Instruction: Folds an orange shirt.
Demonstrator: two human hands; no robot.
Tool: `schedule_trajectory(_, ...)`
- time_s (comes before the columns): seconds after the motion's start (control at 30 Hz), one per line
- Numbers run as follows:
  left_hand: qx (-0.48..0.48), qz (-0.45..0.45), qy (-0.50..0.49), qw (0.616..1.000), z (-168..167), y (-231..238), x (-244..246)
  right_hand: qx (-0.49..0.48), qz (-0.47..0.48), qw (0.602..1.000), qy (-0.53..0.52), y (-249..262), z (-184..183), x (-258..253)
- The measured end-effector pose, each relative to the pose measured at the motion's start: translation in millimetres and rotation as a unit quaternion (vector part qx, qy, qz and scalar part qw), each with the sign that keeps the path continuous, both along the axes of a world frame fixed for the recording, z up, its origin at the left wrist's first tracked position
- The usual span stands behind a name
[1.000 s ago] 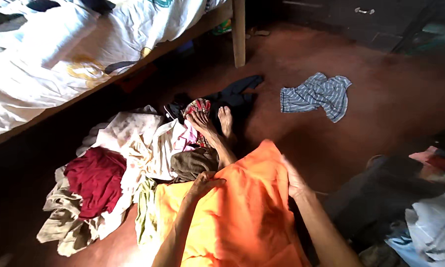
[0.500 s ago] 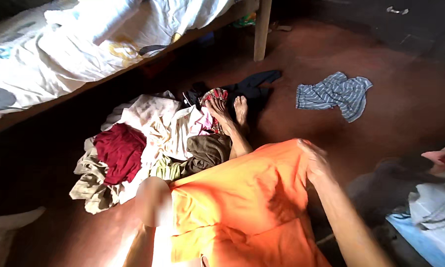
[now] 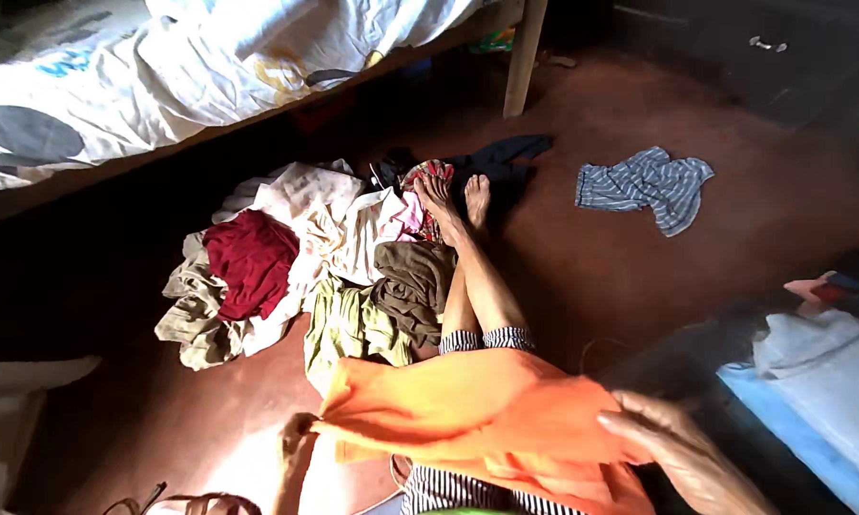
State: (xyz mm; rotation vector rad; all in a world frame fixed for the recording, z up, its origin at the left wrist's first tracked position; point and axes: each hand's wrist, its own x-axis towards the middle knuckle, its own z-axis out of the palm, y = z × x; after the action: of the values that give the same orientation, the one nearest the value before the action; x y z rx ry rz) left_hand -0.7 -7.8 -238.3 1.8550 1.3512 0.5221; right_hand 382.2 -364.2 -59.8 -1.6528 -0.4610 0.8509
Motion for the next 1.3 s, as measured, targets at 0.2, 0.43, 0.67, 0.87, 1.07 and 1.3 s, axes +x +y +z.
schedule_trajectory(0.2, -0.073, -0.022, 0.196, 0.978, -20, -14, 1, -0.234, -0.035, 0.971, 0.044, 49, 100, -37)
schedule_trajectory(0.43, -0.146, 0.017, 0.345, 0.927, -3, -27, -11, -0.408, 0.146, 0.891, -0.137, 43, 115, -38)
schedule_trajectory(0.67, -0.539, 0.192, -0.089, 0.816, -45, -80, 31, -0.205, 0.147, 0.914, -0.317, 76, 20, -51)
schedule_trajectory(0.87, -0.542, 0.248, -0.241, 0.766, -45, -98, 73, -0.162, 0.389, 0.811, -0.406, 140, -48, -134)
schedule_trajectory(1.07, -0.468, 0.269, -0.334, 0.773, -34, -95, 69, -0.298, 0.530, 0.740, -0.288, 157, 49, -140)
schedule_trajectory(1.3, -0.439, 0.083, -0.294, 0.845, 10, -134, 111, -0.290, 0.503, 0.769, -0.268, 155, 53, -139)
